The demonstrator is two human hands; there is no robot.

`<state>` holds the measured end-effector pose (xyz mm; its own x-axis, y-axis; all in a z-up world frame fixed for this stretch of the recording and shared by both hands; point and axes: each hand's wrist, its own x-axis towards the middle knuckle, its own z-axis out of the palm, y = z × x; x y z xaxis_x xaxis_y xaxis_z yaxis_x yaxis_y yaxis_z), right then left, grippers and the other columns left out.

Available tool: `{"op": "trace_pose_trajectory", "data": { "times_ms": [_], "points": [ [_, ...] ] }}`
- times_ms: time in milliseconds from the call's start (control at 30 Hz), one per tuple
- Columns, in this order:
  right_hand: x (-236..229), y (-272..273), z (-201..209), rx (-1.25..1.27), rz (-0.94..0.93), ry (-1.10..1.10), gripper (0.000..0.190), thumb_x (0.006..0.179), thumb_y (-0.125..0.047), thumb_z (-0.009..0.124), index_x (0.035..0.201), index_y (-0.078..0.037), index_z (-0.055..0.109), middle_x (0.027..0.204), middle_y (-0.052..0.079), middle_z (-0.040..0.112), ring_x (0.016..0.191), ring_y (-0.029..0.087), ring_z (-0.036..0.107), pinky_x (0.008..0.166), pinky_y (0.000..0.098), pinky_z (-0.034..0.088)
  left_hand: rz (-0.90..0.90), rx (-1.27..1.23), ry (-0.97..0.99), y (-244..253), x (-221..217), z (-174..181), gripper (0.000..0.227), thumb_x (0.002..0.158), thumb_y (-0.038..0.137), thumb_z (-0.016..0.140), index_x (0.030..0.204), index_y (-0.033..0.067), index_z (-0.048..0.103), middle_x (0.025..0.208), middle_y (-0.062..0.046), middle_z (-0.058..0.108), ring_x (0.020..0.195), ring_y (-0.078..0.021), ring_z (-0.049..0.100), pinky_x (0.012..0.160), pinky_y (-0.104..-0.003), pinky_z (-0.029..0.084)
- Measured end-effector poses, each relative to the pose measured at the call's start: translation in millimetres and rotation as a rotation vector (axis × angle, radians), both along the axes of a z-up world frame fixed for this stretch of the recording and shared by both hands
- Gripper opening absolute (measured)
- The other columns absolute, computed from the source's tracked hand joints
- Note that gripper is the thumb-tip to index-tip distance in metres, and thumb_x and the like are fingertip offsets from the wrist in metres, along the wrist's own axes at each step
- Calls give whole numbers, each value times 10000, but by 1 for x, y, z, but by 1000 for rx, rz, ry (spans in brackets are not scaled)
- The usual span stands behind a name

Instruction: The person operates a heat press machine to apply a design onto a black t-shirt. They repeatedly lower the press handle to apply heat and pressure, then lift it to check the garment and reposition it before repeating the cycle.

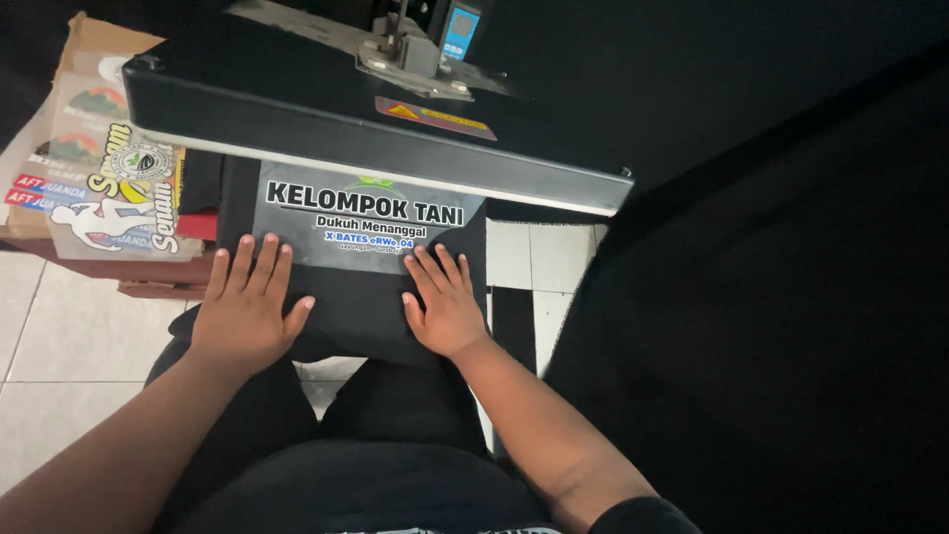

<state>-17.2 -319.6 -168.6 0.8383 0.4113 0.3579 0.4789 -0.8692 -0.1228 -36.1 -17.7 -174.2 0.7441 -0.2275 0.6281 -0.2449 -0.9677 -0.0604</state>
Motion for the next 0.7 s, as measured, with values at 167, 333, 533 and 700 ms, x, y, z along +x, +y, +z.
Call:
{"op": "trace_pose_trajectory", "data": {
  "times_ms": [167, 333, 533, 700],
  "points": [
    [-2, 1, 7, 35, 13, 12, 588, 1030, -384, 514, 1556, -124, 475, 1661, 126, 376, 1552, 378, 276, 1216, 667, 204, -3, -6, -8, 0, 1, -8, 750, 983, 610, 438, 1524, 117, 604, 1593, -111, 578, 1521, -333, 476, 1313, -511, 247],
    [-16, 21, 21, -33, 131, -29, 628, 1031, -409, 503, 1580, -113, 431, 1696, 139, 307, 1591, 365, 187, 1246, 636, 113, -173, -75, 49, -13, -10, 8, 770, 1030, 559, 350, 1567, 29, 506, 1664, -198, 449, 1576, -417, 312, 1272, -657, 142],
    [-45, 40, 14, -67, 248, 172, 680, 1048, -479, 433, 1624, -128, 345, 1710, 105, 281, 1600, 297, 204, 1293, 551, 90, -226, 62, 250, -24, -32, -5, 742, 991, 574, 357, 1580, 127, 416, 1653, -66, 418, 1568, -261, 324, 1322, -571, 143],
    [-46, 1, 19, -156, 230, 237, 677, 1047, -461, 451, 1616, -107, 356, 1685, 154, 313, 1576, 348, 236, 1272, 552, 133, -254, 89, 309, 21, -27, -9, 716, 988, 590, 365, 1546, 152, 457, 1611, -74, 474, 1500, -262, 440, 1256, -482, 319]
  ]
}}
